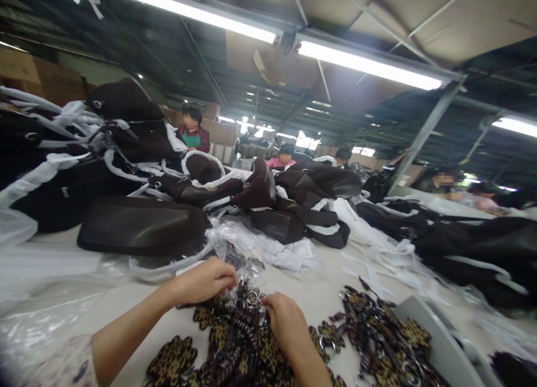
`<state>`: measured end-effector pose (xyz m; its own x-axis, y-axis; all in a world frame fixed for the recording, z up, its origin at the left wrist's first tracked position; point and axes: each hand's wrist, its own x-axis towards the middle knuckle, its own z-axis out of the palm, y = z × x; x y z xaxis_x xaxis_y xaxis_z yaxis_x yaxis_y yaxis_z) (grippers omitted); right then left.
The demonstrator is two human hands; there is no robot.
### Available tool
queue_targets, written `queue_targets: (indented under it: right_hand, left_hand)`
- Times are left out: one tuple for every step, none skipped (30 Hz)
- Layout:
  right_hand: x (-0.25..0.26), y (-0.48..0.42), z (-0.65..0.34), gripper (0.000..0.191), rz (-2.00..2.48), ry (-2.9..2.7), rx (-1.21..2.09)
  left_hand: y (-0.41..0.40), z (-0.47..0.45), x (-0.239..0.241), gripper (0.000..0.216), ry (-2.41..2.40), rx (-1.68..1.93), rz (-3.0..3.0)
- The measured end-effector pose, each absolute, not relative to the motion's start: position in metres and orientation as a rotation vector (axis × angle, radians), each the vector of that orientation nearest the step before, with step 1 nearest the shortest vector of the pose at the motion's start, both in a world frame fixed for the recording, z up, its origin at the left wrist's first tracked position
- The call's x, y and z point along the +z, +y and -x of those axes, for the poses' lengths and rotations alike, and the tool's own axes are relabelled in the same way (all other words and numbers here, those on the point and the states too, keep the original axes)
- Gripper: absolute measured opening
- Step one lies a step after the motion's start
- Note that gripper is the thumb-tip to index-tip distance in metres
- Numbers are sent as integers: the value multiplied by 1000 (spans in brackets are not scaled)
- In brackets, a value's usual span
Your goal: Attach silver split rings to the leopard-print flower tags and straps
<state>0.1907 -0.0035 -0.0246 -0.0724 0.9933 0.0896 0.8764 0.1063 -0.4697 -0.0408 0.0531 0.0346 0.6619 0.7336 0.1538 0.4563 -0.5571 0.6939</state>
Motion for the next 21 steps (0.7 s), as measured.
queue_targets:
  right_hand:
    - [-28,5,-187,21,1853,-2034,408]
    - [-30,12,-184,19,1881,-2059,401]
    - [-32,18,-183,16,1905,-2079,399]
    - [-34,23,-182,17,1923,-2094,401]
    - [-34,26,-183,19,1936,-2102,410]
    - [-34,29,-183,20,1943,-2102,425]
    - [-33,30,-184,18,1943,-2093,447]
    - [-31,29,-185,13,1935,-2072,473]
    - [-28,28,-187,8,1915,-2041,500]
    - [-25,26,-189,4,1881,-2000,534]
    - [-21,23,-190,5,1835,-1949,574]
    - [-17,19,-191,7,1781,-1889,623]
    - [-13,14,-192,12,1721,-1822,681]
    - [-8,8,-191,21,1661,-1755,742]
    - [-4,1,-189,31,1605,-1696,797]
    - [1,-6,-186,37,1545,-1623,867]
    - [5,-13,-182,39,1480,-1532,943]
    - [8,-20,-177,38,1403,-1420,1028]
    - [11,-26,-171,37,1300,-1242,1140]
    - [13,-31,-166,37,1215,-1094,1193]
    - [14,-34,-161,38,1152,-983,1200]
  left_hand:
    - [52,38,29,24,897,552,-2264]
    - [52,36,24,23,886,535,-2276]
    - [53,33,19,23,881,523,-2286]
    - [54,32,15,22,881,516,-2293]
    - [54,31,12,22,884,513,-2296]
    - [55,30,9,22,890,513,-2292]
    - [56,30,8,21,895,516,-2283]
    - [56,30,8,21,899,522,-2268]
    - [56,31,8,21,903,532,-2247]
    - [56,30,9,21,906,545,-2219]
    - [55,30,10,21,906,559,-2185]
    - [53,29,12,21,903,569,-2142]
    - [51,27,12,21,895,573,-2091]
    - [49,25,13,22,882,571,-2038]
    - [47,22,14,23,866,563,-1990]
    - [44,19,14,23,844,556,-1930]
    - [41,16,15,22,817,555,-1856]
    - [38,13,15,20,787,562,-1774]
    - [35,10,16,18,759,572,-1691]
    - [32,7,17,17,741,581,-1612]
    - [29,5,18,15,732,587,-1541]
